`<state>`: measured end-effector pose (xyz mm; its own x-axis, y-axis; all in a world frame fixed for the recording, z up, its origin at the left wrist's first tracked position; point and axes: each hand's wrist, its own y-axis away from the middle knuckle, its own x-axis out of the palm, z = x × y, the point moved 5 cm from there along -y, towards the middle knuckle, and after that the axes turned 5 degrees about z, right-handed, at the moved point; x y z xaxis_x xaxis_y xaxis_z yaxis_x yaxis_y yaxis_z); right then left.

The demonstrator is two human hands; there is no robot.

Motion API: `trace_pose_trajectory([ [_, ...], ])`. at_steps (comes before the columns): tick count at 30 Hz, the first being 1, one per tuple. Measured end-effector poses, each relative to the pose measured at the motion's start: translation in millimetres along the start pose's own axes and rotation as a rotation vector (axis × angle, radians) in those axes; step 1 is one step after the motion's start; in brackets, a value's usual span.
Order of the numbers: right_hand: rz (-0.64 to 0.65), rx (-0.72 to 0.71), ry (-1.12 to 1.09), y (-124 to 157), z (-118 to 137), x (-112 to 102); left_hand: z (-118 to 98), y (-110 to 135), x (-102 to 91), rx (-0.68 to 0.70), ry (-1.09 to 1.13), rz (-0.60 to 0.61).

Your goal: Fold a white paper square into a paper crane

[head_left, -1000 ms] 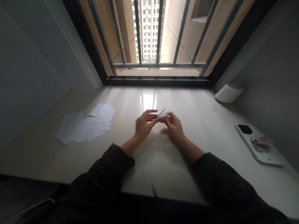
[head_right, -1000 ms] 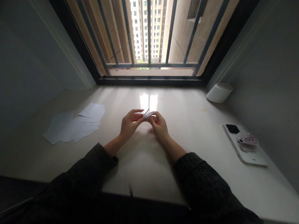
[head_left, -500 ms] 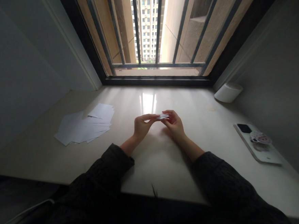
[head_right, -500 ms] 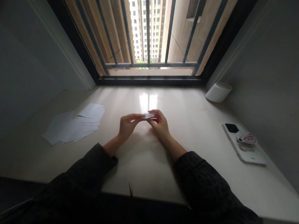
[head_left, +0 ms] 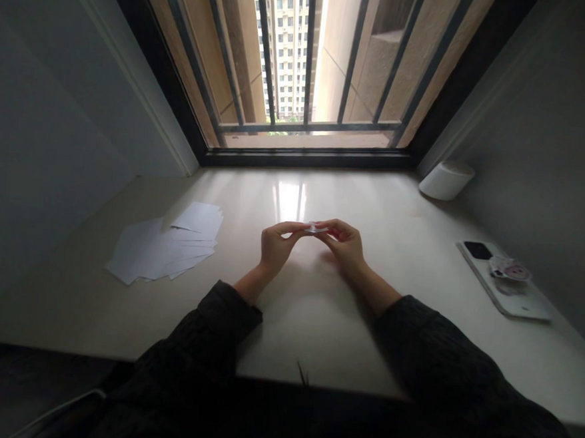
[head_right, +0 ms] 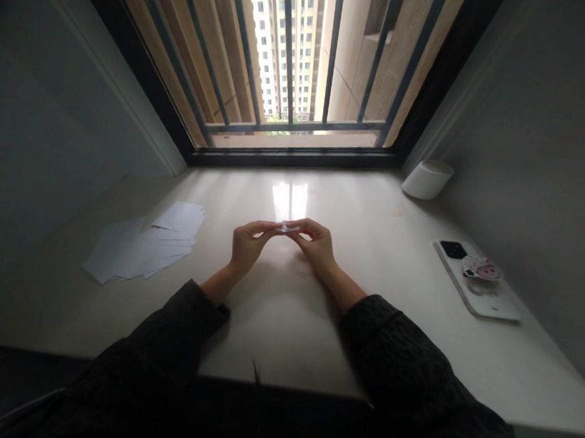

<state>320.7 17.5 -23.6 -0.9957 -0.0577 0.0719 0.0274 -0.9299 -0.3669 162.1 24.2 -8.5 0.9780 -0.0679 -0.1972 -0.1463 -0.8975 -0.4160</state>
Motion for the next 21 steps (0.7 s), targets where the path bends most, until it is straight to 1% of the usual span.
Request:
trace_pose_trajectory([
  [5,-0.024,0.028,0.018,0,-6,-4,-4,1,-0.4,0.024,0.012,-0.005],
  [11,-0.105,0.109,0.02,0,-15,-10,-8,2,0.1,0.041,0.022,-0.013],
  [15,-0.136,0.134,0.032,1,-16,-12,-5,2,0.7,0.032,0.034,-0.01],
  [17,-0.135,0.131,0.028,0,-15,-11,0,1,2.0,0.005,0.079,-0.003],
  [21,-0.109,0.13,-0.035,-1,-9,-5,10,-1,5.7,-0.087,0.274,-0.003],
])
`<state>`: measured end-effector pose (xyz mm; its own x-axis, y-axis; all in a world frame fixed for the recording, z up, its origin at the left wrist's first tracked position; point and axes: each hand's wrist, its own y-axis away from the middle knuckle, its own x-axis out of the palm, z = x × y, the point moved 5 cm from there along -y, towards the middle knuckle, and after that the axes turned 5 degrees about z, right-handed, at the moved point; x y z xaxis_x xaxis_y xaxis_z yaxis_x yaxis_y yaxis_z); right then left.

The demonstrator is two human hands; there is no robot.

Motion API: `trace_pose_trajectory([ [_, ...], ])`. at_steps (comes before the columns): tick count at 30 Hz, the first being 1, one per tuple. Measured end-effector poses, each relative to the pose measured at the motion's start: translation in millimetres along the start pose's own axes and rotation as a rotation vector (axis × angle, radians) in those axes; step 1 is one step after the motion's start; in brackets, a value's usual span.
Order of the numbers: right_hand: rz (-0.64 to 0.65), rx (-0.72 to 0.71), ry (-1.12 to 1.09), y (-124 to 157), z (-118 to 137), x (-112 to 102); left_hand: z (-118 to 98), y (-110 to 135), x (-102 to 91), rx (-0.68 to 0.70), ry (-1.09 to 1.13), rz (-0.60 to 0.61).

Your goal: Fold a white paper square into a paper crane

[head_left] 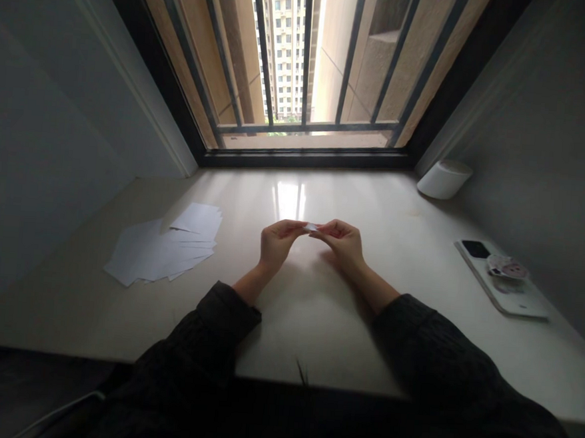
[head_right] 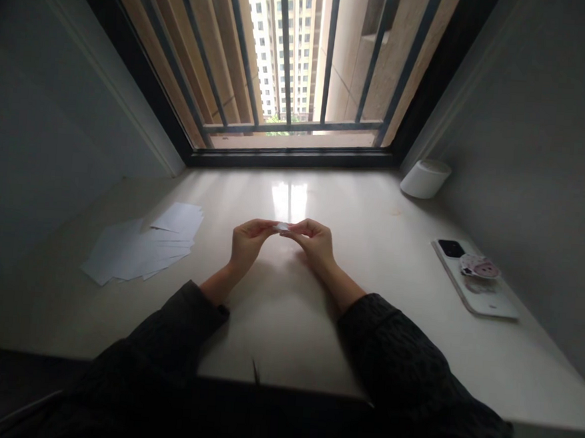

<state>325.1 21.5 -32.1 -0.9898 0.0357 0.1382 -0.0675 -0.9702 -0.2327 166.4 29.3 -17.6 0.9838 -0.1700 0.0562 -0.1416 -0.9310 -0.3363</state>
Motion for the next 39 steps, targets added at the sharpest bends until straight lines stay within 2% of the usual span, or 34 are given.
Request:
trace_pose_trajectory([
  [3,-0.032,0.015,-0.02,2,3,3,5,-1,-0.7,-0.098,0.076,-0.049],
  [7,-0.045,0.018,-0.057,3,3,6,9,0,-1.0,-0.2,0.068,-0.082],
  [14,-0.061,0.044,-0.147,3,-3,7,14,0,-0.5,-0.232,0.061,-0.082],
  [21,0.013,0.032,-0.058,0,-8,3,12,-3,-2.0,-0.223,-0.079,0.06],
  [24,0.024,-0.061,0.118,2,2,2,14,0,-0.3,-0.216,-0.169,0.126],
  [27,0.046,-0.171,0.353,5,14,2,15,2,-0.5,-0.204,-0.28,0.137],
  [30,0.097,-0.189,0.471,6,21,3,15,4,-1.2,-0.249,-0.385,0.184],
  [35,0.168,-0.129,0.489,3,23,0,20,4,-0.7,-0.369,-0.359,0.29],
  [39,0.15,-0.075,0.315,0,17,-1,22,4,1.8,-0.427,-0.184,0.264],
])
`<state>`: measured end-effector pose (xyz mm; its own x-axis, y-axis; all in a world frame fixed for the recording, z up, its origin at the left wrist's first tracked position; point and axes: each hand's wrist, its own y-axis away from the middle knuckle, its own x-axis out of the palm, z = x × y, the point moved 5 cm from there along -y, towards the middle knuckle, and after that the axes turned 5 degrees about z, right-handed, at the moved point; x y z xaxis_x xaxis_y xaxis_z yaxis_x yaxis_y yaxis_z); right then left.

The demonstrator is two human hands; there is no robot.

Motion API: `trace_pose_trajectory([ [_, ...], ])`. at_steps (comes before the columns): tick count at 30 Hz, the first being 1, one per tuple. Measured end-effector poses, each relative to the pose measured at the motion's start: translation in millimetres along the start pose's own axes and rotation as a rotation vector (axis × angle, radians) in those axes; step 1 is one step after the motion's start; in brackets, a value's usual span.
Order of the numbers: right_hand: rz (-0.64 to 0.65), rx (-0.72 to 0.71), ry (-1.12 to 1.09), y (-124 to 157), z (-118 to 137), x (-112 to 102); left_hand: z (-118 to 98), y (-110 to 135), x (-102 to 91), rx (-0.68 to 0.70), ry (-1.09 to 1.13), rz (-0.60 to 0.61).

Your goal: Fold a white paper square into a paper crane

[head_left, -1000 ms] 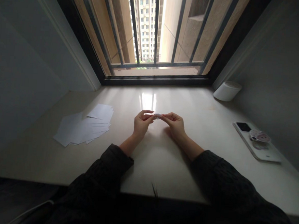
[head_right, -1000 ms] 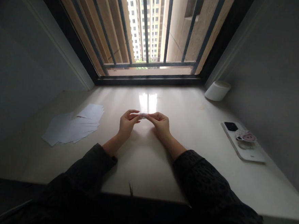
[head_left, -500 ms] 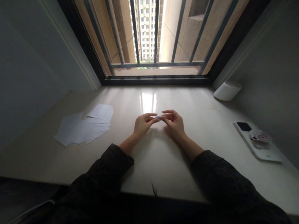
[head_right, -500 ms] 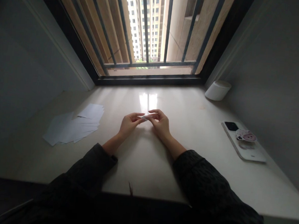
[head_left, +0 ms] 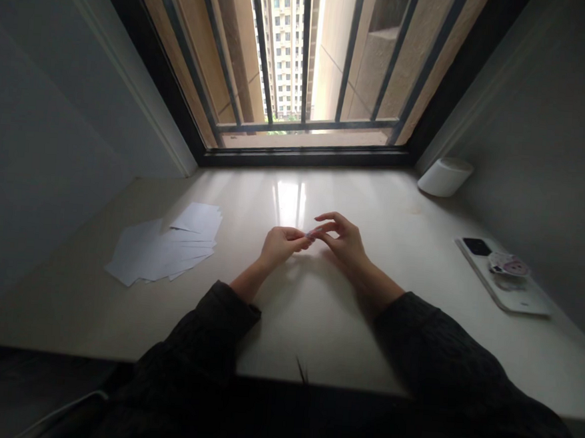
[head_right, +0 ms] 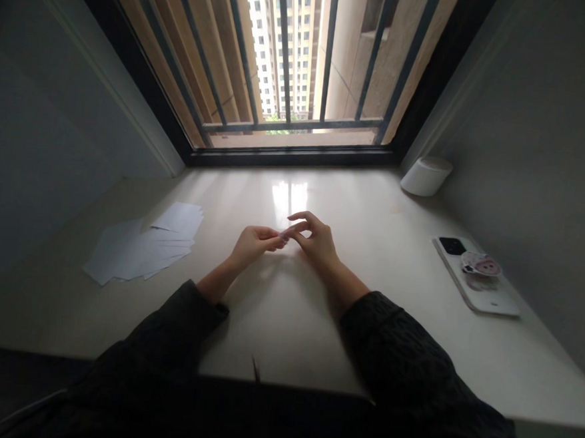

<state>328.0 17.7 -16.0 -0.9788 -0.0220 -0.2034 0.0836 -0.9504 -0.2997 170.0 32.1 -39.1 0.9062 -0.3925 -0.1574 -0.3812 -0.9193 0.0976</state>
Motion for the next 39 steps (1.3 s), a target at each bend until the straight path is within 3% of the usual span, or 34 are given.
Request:
trace_pose_trajectory([
  [6,-0.087,0.139,-0.295,-1,-17,7,-2,0,4.9,0.003,0.154,-0.03],
  [13,-0.074,0.169,-0.275,-1,-18,9,-2,1,11.3,-0.003,0.066,0.069],
  [26,-0.047,0.155,-0.282,-2,-22,9,-1,0,9.8,-0.038,0.148,0.077],
  [30,0.004,0.149,-0.337,-3,-19,12,-1,-1,8.3,-0.065,0.137,0.148],
  [35,0.079,0.21,-0.493,-1,-23,18,-6,4,12.4,-0.102,0.145,0.332],
  [39,0.086,0.272,-0.605,-1,-24,20,-7,6,14.2,-0.099,0.162,0.372],
])
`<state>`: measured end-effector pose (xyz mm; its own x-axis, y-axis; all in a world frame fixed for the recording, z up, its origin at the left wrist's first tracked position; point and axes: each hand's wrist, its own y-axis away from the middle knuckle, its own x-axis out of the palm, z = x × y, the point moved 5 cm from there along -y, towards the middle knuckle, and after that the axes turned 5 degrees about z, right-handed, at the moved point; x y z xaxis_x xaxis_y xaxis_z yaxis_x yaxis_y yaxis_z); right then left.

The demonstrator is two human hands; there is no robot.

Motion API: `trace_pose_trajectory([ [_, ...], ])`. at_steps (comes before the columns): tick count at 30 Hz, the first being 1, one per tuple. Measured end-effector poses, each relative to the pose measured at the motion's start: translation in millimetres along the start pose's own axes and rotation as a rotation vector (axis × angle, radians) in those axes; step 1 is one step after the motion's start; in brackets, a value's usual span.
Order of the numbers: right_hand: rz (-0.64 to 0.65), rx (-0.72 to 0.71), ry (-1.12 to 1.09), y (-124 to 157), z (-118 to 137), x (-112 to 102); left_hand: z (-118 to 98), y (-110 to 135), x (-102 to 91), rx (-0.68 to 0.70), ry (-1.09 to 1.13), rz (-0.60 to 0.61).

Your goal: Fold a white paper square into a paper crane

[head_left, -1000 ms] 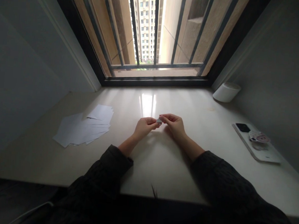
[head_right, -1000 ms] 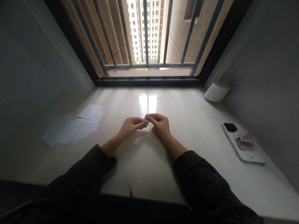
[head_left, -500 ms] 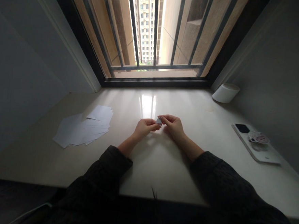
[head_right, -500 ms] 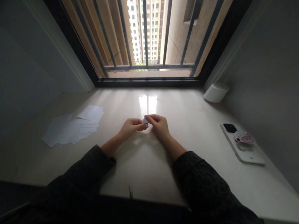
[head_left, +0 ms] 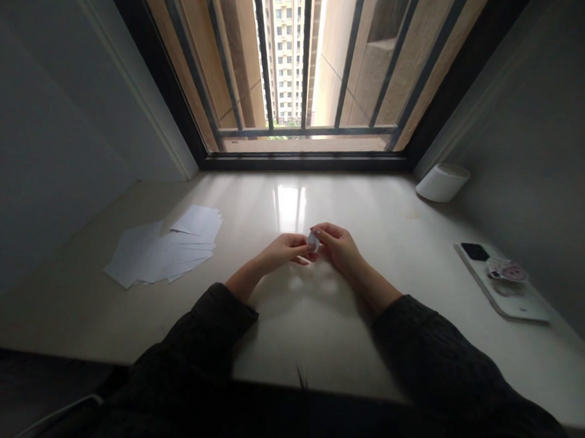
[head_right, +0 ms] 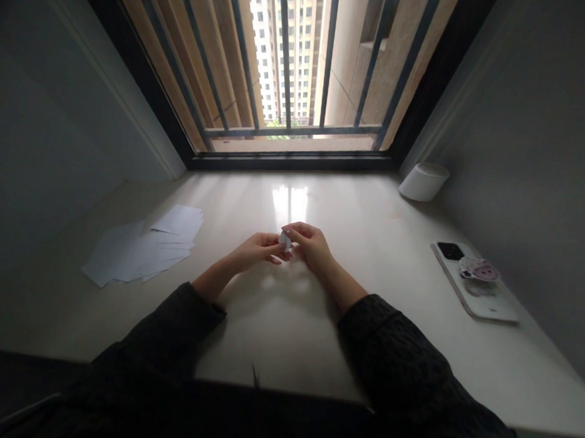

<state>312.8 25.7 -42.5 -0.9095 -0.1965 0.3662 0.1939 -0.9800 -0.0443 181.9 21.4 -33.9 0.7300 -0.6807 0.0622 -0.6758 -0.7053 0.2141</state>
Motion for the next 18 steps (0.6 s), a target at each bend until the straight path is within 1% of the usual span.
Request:
trace_pose_trajectory([
  [3,0.019,0.006,0.008,0,3,2,-1,-1,1.1,0.009,0.001,0.001],
  [6,-0.006,-0.028,0.052,0,5,2,-5,-2,-1.2,0.052,-0.03,-0.073],
  [8,-0.081,-0.09,0.095,0,7,-2,-7,-1,-4.1,0.096,-0.092,-0.163],
  [11,-0.218,-0.174,0.18,2,10,-9,-9,0,-5.5,0.172,-0.26,-0.281],
  [13,-0.261,-0.194,0.204,3,11,-10,-9,2,-4.1,0.221,-0.366,-0.336],
  [18,-0.244,-0.163,0.155,6,10,-2,-7,4,-0.7,0.251,-0.501,-0.421],
])
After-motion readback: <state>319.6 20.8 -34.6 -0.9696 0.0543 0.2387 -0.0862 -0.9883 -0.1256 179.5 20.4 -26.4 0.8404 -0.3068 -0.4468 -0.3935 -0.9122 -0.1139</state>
